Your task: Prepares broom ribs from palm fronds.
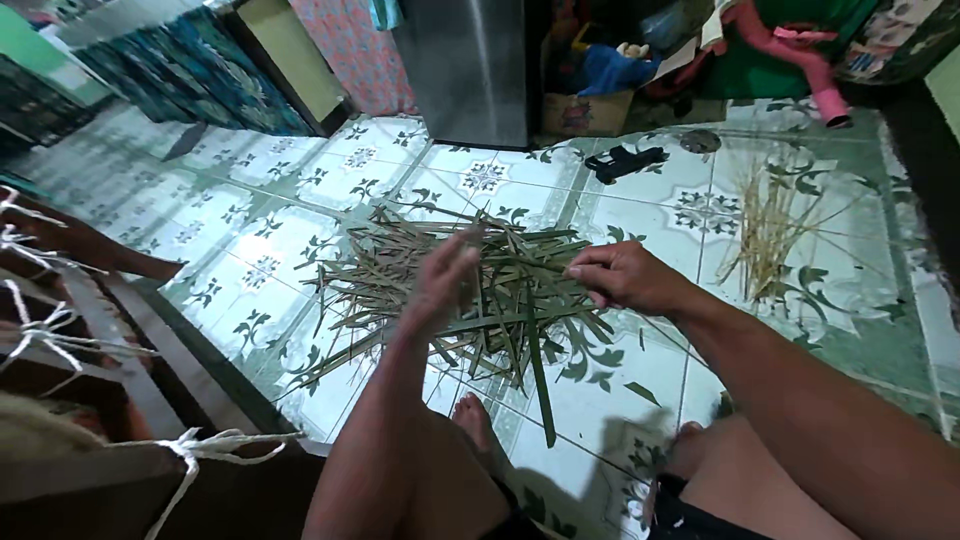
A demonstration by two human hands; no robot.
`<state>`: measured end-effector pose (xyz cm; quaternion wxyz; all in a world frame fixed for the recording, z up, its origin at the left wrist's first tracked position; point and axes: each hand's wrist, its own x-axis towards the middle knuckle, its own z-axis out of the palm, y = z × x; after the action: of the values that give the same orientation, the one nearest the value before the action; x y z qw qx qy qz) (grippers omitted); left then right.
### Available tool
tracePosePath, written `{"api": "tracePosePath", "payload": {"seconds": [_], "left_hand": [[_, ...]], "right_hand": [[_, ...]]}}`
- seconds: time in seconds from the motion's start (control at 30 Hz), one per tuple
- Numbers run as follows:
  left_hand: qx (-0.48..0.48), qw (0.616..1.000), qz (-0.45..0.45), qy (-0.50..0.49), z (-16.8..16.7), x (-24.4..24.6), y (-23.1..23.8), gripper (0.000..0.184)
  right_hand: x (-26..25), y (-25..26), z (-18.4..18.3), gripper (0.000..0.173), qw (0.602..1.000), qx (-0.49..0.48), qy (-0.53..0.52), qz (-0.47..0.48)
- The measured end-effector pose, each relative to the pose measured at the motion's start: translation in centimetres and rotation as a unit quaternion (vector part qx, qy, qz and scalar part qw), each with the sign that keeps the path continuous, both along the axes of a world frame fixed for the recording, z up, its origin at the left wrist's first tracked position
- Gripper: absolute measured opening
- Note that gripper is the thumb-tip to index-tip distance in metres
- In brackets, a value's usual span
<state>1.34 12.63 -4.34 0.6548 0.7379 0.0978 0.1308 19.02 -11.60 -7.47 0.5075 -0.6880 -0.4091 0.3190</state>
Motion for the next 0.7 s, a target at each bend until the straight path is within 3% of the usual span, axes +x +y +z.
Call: {"api": "tracePosePath", "payload": {"seconds": [0.1,0.3,0.47,0.7], "left_hand": [[-0.011,0.994,-0.094,0.063,-0.1,1.2,-2.7,0.039],[-0.115,0.993,-0.025,-0.028,0.8,0.8,-0.8,0.039],[-0.087,0.991,-0.094,0.044,0.2,1.3,-2.3,0.039],[-0.127,0.981,0.046,-0.136,2.3,-1.0,3.3,0.036]], "right_hand": [[-0.4,0.2,-0.2,0.024,0.999,0.005,-0.027,0.047],[-0.2,-0.6,-0.5,0.021,0.997,0.024,-0.037,0.063],[-0.4,-0.9,-0.1,0.023,0.995,0.026,-0.070,0.068],[0.3,-1.5,0.0,0.023,0.993,0.024,-0.096,0.062]]}}
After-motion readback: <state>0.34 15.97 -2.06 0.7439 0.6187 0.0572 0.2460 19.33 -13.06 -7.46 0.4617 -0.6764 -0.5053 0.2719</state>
